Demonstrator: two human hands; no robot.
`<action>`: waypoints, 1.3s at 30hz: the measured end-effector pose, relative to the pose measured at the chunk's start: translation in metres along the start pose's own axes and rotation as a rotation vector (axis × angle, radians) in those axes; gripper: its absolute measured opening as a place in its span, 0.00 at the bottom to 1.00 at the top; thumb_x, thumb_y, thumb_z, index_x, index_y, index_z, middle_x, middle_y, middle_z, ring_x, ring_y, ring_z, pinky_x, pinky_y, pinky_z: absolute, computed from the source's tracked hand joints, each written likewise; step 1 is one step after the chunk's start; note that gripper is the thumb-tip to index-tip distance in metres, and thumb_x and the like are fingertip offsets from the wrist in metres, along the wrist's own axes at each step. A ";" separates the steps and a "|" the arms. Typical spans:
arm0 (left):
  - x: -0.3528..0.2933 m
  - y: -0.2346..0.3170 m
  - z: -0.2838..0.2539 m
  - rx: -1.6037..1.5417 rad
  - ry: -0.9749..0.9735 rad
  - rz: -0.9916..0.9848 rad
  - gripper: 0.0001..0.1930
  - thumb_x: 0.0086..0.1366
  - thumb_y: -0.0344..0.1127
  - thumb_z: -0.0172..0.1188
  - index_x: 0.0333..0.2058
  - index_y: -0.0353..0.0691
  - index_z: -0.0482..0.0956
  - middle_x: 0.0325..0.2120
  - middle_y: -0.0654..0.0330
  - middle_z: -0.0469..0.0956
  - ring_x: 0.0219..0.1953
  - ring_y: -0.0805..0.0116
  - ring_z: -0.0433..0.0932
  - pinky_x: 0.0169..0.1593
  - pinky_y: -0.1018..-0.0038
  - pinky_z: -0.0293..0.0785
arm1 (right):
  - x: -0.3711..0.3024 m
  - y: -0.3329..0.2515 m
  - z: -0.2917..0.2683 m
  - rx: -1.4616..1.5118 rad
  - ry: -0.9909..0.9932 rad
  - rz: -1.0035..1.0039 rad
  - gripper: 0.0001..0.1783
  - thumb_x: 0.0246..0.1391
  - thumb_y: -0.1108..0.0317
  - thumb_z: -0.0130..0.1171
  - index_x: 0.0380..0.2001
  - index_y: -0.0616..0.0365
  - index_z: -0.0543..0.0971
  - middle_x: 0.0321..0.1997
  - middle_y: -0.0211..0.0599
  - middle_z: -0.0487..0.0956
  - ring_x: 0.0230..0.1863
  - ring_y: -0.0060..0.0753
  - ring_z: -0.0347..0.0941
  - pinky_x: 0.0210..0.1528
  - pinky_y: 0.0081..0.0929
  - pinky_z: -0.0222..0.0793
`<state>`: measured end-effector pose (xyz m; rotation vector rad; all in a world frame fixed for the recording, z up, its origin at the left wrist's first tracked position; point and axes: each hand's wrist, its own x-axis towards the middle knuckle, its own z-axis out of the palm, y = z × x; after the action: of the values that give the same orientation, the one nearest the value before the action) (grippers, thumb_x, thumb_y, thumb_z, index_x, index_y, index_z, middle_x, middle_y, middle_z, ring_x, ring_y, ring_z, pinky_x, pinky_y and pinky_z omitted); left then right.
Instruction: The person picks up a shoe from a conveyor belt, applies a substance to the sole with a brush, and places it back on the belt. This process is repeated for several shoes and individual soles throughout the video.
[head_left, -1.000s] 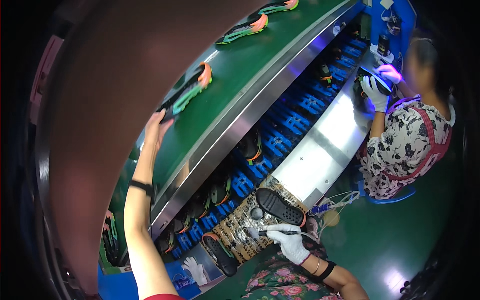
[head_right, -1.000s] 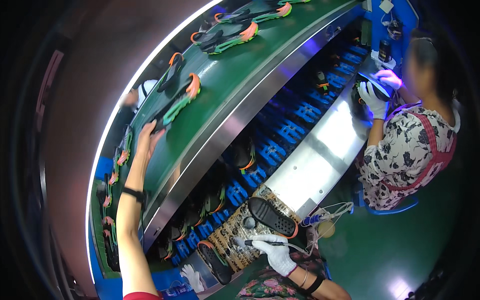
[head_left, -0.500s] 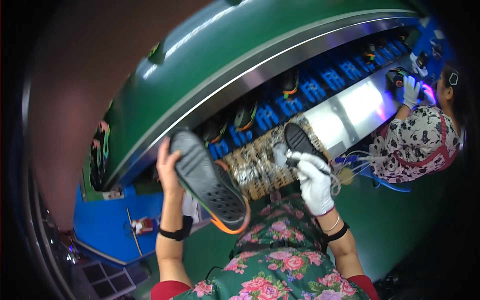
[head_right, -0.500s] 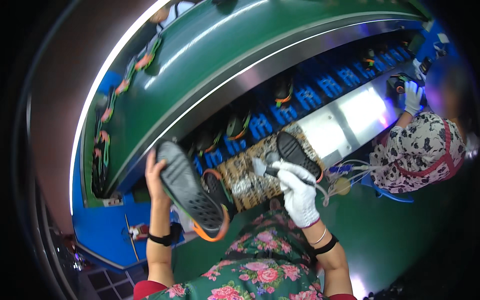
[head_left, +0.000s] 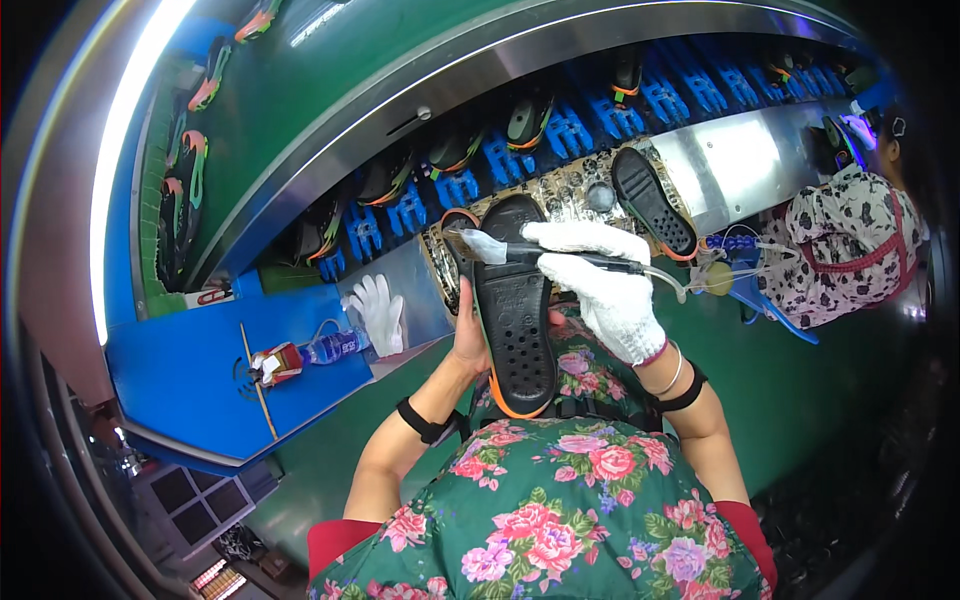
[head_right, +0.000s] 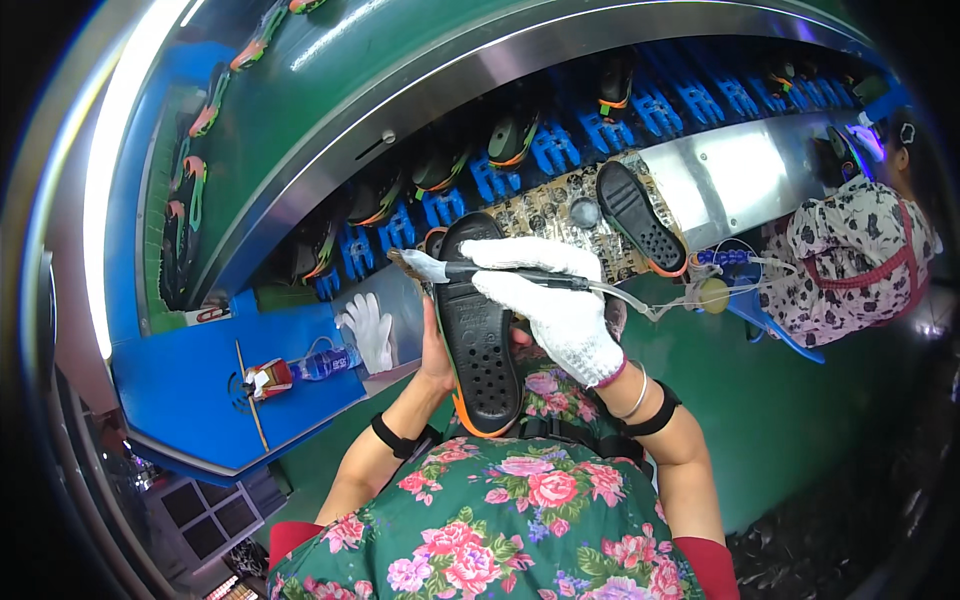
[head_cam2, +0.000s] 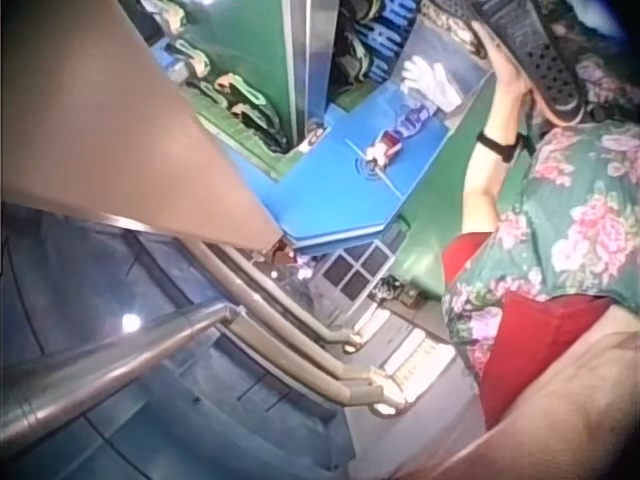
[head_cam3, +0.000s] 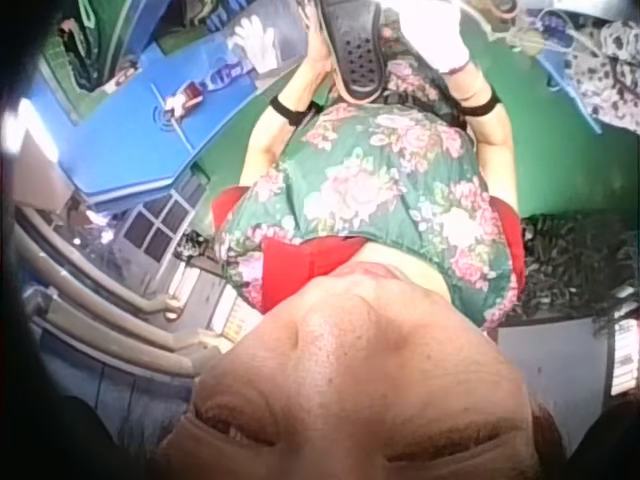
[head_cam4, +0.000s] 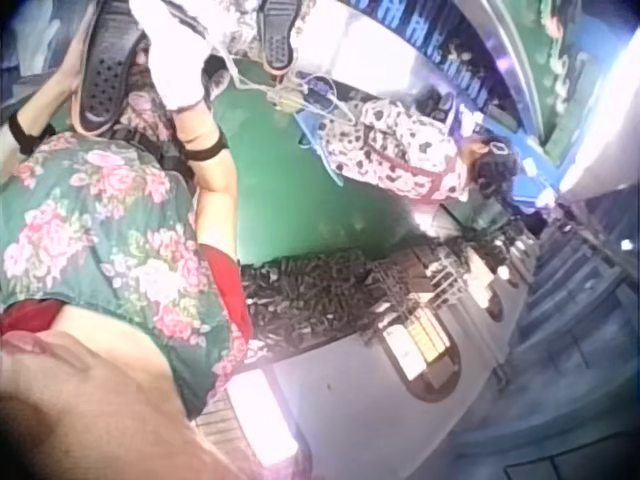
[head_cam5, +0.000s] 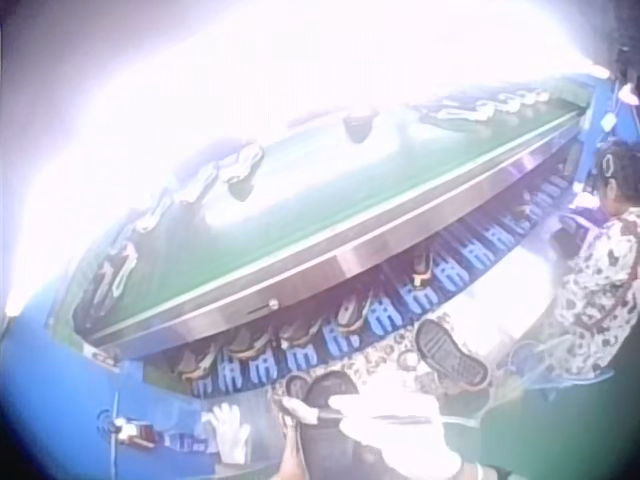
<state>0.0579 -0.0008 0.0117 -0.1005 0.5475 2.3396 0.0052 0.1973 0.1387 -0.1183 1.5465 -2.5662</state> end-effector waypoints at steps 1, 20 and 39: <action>-0.001 0.000 0.003 -0.004 -0.001 -0.004 0.64 0.55 0.91 0.27 0.68 0.36 0.65 0.56 0.38 0.77 0.60 0.40 0.77 0.65 0.47 0.71 | -0.004 0.002 0.000 -0.003 0.004 0.003 0.15 0.57 0.76 0.67 0.48 0.63 0.86 0.42 0.37 0.88 0.40 0.20 0.81 0.41 0.20 0.76; 0.031 -0.006 0.084 0.194 0.377 0.369 0.54 0.64 0.85 0.27 0.70 0.45 0.64 0.66 0.58 0.70 0.66 0.60 0.69 0.71 0.60 0.63 | 0.003 -0.012 0.005 -1.129 -0.236 -0.849 0.22 0.52 0.74 0.66 0.53 0.55 0.84 0.54 0.42 0.84 0.48 0.44 0.81 0.47 0.35 0.78; 0.033 -0.003 0.043 -0.024 0.077 0.367 0.47 0.69 0.79 0.33 0.69 0.45 0.64 0.63 0.54 0.72 0.65 0.53 0.72 0.69 0.53 0.66 | 0.005 -0.018 -0.013 -0.977 -0.212 -0.903 0.18 0.52 0.73 0.67 0.48 0.55 0.86 0.49 0.41 0.86 0.45 0.42 0.83 0.44 0.36 0.79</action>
<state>0.0393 0.0398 0.0418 -0.1090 0.6176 2.7086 -0.0029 0.2160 0.1485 -1.3853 2.9252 -1.7622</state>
